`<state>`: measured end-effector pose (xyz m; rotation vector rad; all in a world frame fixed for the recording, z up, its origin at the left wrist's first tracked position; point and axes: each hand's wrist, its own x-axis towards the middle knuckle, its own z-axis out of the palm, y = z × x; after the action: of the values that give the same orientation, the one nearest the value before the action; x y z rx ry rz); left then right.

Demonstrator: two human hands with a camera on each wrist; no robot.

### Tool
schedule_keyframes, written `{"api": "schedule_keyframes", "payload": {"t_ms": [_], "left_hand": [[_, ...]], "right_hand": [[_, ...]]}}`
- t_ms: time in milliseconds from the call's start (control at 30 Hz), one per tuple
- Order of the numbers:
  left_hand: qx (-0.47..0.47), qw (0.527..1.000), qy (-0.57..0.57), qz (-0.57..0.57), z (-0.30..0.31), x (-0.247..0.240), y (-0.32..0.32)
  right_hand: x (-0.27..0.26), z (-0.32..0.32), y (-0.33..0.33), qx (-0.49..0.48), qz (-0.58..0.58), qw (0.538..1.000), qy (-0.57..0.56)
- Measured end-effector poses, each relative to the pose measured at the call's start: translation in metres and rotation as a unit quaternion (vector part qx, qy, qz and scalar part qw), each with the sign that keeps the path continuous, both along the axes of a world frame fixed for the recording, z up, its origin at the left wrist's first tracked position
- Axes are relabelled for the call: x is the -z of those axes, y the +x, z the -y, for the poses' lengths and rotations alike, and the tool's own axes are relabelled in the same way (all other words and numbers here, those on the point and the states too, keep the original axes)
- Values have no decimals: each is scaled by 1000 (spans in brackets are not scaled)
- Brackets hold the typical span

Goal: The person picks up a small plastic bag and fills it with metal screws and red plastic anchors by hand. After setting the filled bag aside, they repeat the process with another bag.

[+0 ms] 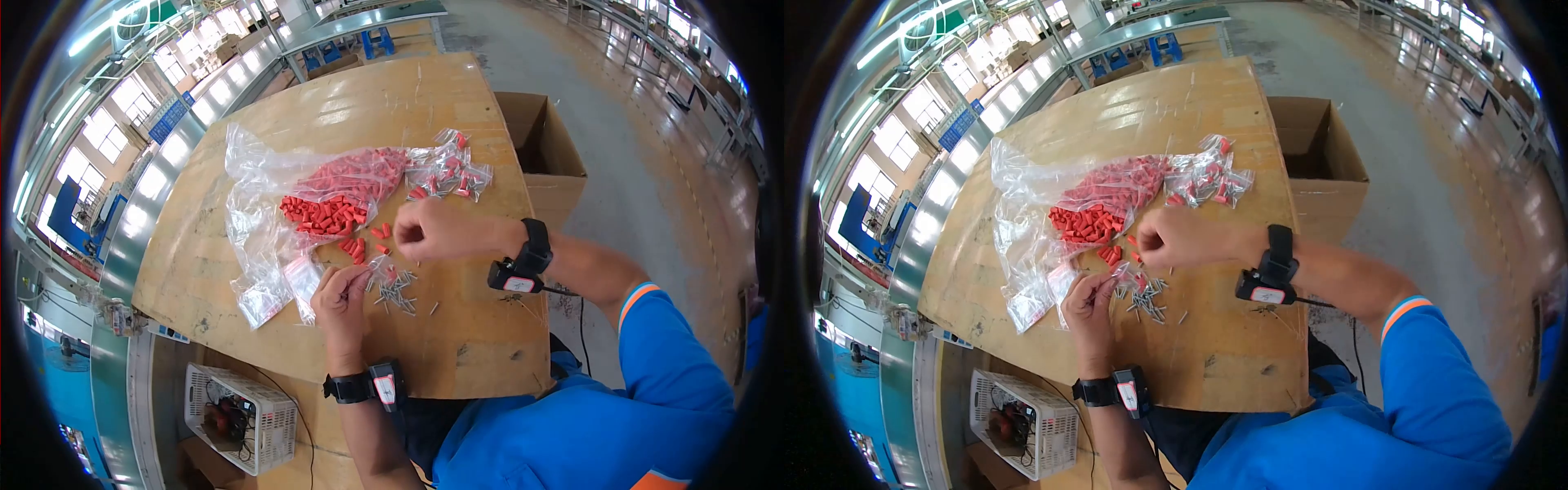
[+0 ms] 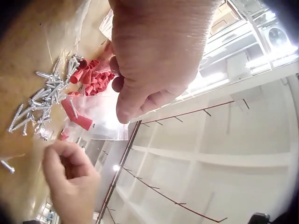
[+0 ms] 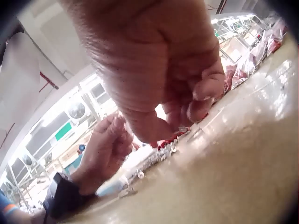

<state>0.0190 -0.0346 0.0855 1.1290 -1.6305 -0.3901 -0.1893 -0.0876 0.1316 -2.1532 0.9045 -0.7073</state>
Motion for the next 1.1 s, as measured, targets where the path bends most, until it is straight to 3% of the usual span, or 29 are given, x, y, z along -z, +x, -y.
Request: {"api": "schedule_keyframes", "payload": {"t_ms": [100, 400, 600, 700, 900, 1100], "left_hand": [[1, 1000, -4, 3, 2, 1, 0], [0, 1000, -4, -5, 0, -1, 2], [-9, 999, -3, -31, 2, 1, 4], [-9, 998, 11, -64, 5, 8, 8], [-10, 997, 48, -68, 5, 7, 8], [5, 991, 75, -111, 8, 12, 6]], "right_hand": [[-17, 3, 17, 9, 119, 991, 53], [2, 5, 47, -29, 109, 992, -59], [-8, 16, 31, 8, 115, 988, 105], [3, 22, 30, -36, 163, 941, 293], [24, 25, 33, -107, 200, 920, 320], [38, 26, 35, -72, 239, 920, 301]]}}
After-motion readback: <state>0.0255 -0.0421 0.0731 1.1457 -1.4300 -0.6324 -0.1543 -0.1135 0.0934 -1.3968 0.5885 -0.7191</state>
